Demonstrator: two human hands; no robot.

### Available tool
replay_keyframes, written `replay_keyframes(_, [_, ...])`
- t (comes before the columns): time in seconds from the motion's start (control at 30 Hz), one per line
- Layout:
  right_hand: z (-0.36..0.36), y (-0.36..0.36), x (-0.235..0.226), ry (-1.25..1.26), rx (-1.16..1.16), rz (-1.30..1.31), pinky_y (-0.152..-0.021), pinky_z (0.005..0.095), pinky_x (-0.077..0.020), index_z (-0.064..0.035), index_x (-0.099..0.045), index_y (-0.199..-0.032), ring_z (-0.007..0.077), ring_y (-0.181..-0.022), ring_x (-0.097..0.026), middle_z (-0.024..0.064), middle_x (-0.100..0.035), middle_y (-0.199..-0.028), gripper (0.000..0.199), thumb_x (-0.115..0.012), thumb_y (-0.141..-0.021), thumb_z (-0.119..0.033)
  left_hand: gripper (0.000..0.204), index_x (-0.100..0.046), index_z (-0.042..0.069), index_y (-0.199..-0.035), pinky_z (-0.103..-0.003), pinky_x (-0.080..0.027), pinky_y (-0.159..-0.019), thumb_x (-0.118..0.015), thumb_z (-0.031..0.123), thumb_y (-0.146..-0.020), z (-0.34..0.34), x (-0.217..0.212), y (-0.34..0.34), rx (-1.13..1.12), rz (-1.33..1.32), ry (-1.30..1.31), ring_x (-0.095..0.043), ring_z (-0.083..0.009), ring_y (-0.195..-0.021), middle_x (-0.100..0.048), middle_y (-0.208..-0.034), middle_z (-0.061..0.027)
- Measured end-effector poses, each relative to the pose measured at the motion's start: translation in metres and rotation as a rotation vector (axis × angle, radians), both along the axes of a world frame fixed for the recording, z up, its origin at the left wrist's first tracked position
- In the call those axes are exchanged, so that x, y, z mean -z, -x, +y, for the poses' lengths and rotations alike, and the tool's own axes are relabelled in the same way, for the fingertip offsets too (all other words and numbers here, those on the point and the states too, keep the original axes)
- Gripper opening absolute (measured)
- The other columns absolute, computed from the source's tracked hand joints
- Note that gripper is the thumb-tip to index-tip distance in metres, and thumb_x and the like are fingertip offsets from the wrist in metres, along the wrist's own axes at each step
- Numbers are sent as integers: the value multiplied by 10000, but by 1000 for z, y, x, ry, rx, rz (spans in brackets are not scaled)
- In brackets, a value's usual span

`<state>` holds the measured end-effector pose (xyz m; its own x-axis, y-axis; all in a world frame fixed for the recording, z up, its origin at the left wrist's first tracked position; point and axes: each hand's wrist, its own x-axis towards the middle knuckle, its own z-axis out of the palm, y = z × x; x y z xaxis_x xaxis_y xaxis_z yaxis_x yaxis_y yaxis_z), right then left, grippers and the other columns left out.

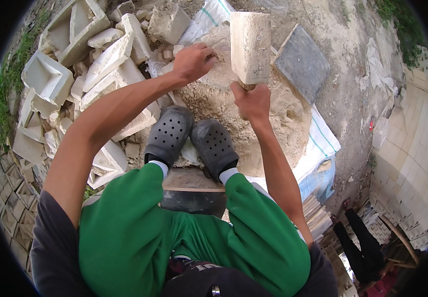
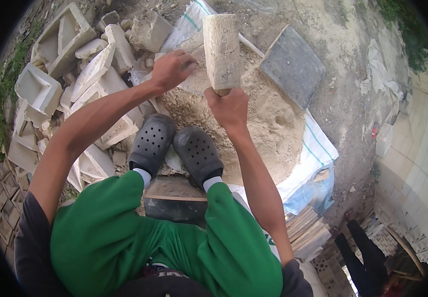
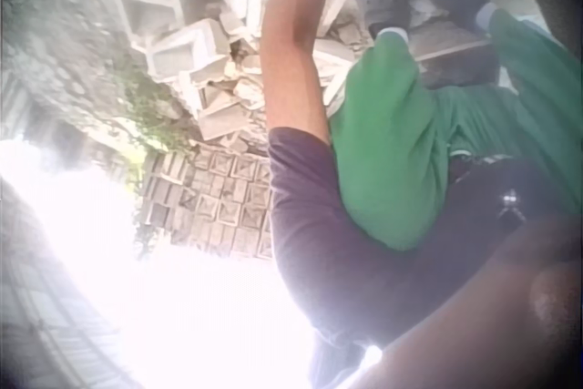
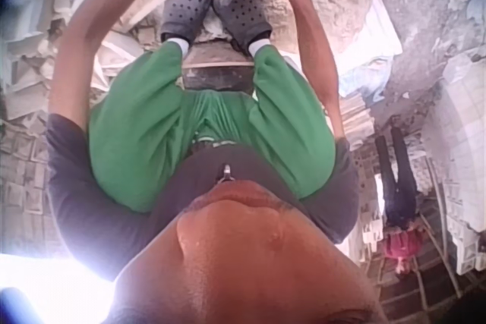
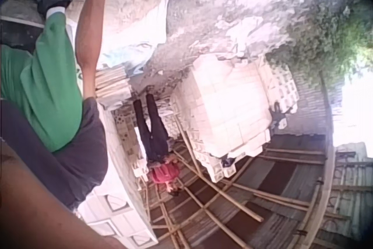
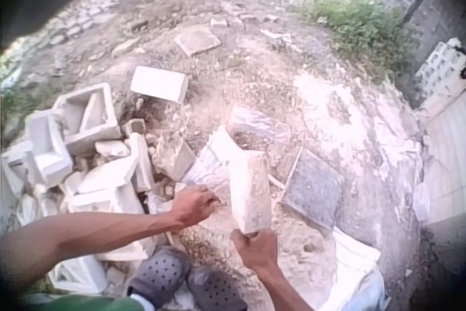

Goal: The person repeatedly strikes a small piece of stone with a wooden mallet to break it into smaller fragments. The person holds the stone with one hand and swings the mallet with the other, working over a pile of sand and debris.

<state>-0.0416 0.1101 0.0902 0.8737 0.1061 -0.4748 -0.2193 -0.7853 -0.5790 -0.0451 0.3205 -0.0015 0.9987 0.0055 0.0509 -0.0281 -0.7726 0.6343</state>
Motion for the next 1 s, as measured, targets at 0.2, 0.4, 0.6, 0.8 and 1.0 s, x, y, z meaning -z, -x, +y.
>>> replay_keyframes(0.2, [1, -8, 40, -5, -42, 79, -852, 460, -557, 99, -687, -1049, 424, -969, -719, 307, -720, -969, 546, -746, -761, -361, 166, -763, 152, -999, -435, -539, -745, -711, 273, -898, 0, 0, -7, -3, -104, 5, -677, -303, -863, -691, -922, -71])
replay_keyframes(0.4, [-8, -9, 21, -27, -2, -85, -574, 360, -568, 57, -713, -916, 209, -549, -703, 127, -690, -642, 373, -740, -797, -295, 165, -761, 155, -998, -431, -539, -760, -712, 275, -896, 2, -1, -8, 11, -50, -4, -673, -305, -886, -685, -929, -68])
replay_keyframes(0.6, [-2, -3, 41, -58, -3, 72, -758, 424, -570, 50, -721, -1002, 352, -787, -741, 219, -735, -809, 458, -744, -761, -338, 177, -753, 140, -992, -439, -550, -752, -691, 279, -900, -3, 0, -13, 17, -44, -4, -689, -296, -875, -688, -934, -61])
replay_keyframes(0.8, [-7, -7, 25, -141, 119, 141, -578, 350, -552, 32, -690, -920, 213, -569, -688, 119, -684, -683, 334, -736, -799, -276, 142, -771, 141, -969, -415, -535, -764, -728, 246, -884, -6, -4, -13, 31, -28, 13, -678, -290, -883, -685, -923, -62])
replay_keyframes(1.0, [-26, -11, 13, -169, 253, 152, -555, 337, -543, 28, -691, -947, 189, -519, -677, 104, -687, -670, 343, -736, -795, -276, 139, -764, 137, -994, -417, -534, -748, -712, 223, -898, -13, 0, -20, 66, -103, -13, -679, -294, -862, -688, -943, -56])
